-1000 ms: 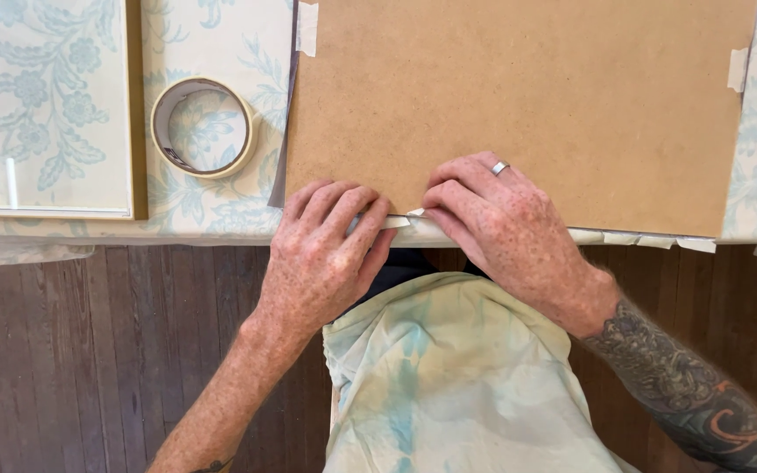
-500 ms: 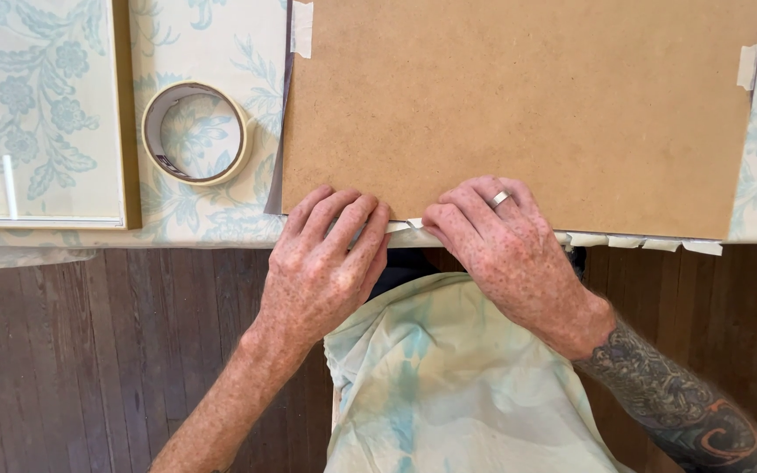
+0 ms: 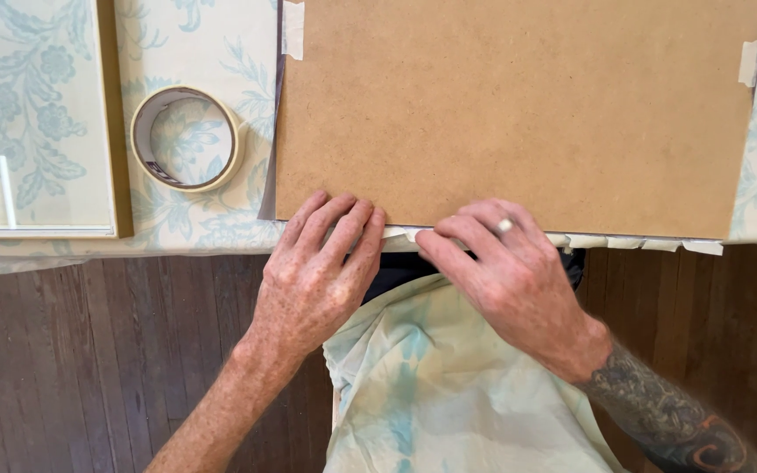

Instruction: Applying small strips of tape to the edges of a backing board to secure it, likely for framing.

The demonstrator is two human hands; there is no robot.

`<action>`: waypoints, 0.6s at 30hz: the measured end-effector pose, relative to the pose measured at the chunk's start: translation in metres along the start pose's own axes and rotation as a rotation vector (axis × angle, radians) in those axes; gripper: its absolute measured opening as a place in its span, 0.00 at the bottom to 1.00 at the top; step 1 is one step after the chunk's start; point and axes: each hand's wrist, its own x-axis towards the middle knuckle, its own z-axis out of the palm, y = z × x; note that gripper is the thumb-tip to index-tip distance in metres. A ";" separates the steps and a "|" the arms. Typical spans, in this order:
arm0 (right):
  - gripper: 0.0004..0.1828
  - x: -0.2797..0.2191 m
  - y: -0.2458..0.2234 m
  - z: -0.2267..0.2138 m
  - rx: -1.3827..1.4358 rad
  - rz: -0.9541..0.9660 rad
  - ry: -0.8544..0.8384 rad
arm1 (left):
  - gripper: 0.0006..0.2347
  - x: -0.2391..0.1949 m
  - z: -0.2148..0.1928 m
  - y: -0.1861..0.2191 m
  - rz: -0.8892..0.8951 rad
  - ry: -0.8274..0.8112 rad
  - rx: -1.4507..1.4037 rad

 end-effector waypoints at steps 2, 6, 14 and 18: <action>0.08 -0.006 -0.004 -0.007 0.102 0.026 0.074 | 0.05 -0.002 -0.001 0.000 0.005 0.007 -0.014; 0.16 -0.039 -0.017 0.000 0.213 -0.001 0.099 | 0.05 -0.001 -0.002 -0.001 0.023 0.016 -0.055; 0.19 -0.045 -0.004 0.016 0.129 0.127 0.134 | 0.05 -0.009 0.003 -0.004 0.042 0.032 -0.159; 0.13 -0.037 -0.005 0.024 0.067 0.163 0.142 | 0.05 -0.008 0.002 -0.005 0.031 0.029 -0.157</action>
